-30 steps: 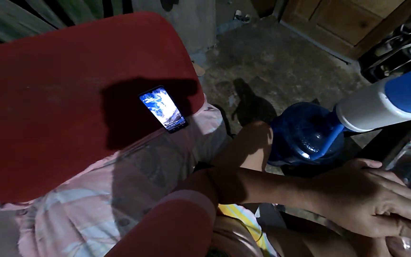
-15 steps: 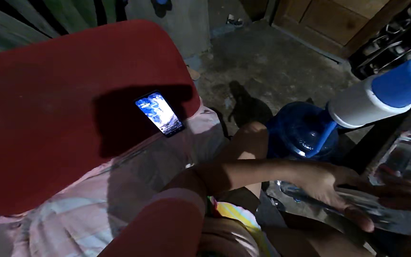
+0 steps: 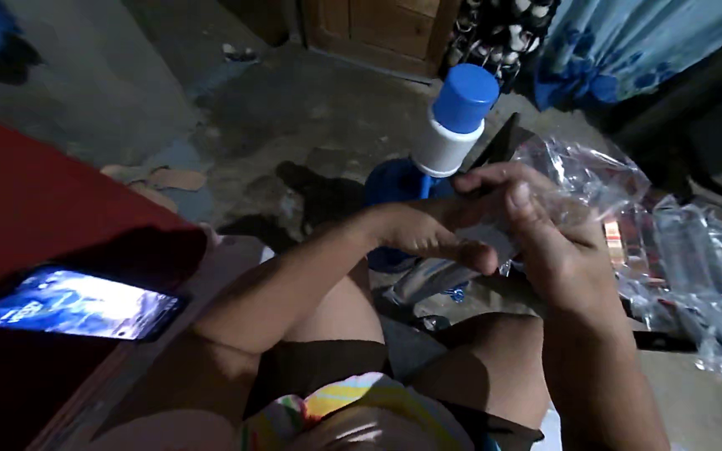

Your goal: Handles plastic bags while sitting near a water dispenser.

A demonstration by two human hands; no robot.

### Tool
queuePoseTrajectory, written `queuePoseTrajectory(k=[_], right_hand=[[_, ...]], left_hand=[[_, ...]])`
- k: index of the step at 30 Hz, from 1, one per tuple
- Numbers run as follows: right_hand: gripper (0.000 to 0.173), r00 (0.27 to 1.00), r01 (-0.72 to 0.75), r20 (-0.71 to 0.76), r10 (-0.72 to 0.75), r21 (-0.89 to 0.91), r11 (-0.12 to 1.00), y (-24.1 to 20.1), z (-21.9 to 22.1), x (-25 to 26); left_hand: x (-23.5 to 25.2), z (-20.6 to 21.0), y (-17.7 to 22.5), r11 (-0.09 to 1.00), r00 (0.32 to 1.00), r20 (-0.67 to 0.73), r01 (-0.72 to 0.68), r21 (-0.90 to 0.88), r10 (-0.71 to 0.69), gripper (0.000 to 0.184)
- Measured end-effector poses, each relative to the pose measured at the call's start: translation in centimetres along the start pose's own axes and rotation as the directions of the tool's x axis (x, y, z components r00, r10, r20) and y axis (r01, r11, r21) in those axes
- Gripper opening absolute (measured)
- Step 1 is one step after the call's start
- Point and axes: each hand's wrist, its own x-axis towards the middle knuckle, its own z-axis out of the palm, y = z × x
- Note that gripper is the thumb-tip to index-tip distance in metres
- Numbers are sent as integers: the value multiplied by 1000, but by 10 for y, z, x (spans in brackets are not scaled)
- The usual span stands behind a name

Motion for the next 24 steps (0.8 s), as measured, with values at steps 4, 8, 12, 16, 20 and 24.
queuePoseTrajectory(k=[4,8,12,16,20,24], right_hand=[[37,1000,8,0,-8,8,1000,-6,-1,6],[33,1000,-14,14,14,58,998,-11,-4,9],[39,999,47,4,-47,62,997,-8,-9,14],[38,999,48,-4,-48,35,998,-11,-12,16],[40,999,50,-21,-50,15,999,-14,-14,14],[39,999,-10,-40,10,17,1000,-20,-14,10]], left_hand=[[6,-3,10,999,1000,9,14,30,-14,46],[7,-6,21,993,998,-25,58,99,-56,48],[12,-8,21,997,1000,-27,9,80,-7,24],[19,-10,22,992,1000,-30,9,128,-5,6],[23,-7,23,985,996,-77,52,165,-39,13],[25,-2,24,990,995,-90,53,133,-42,20]])
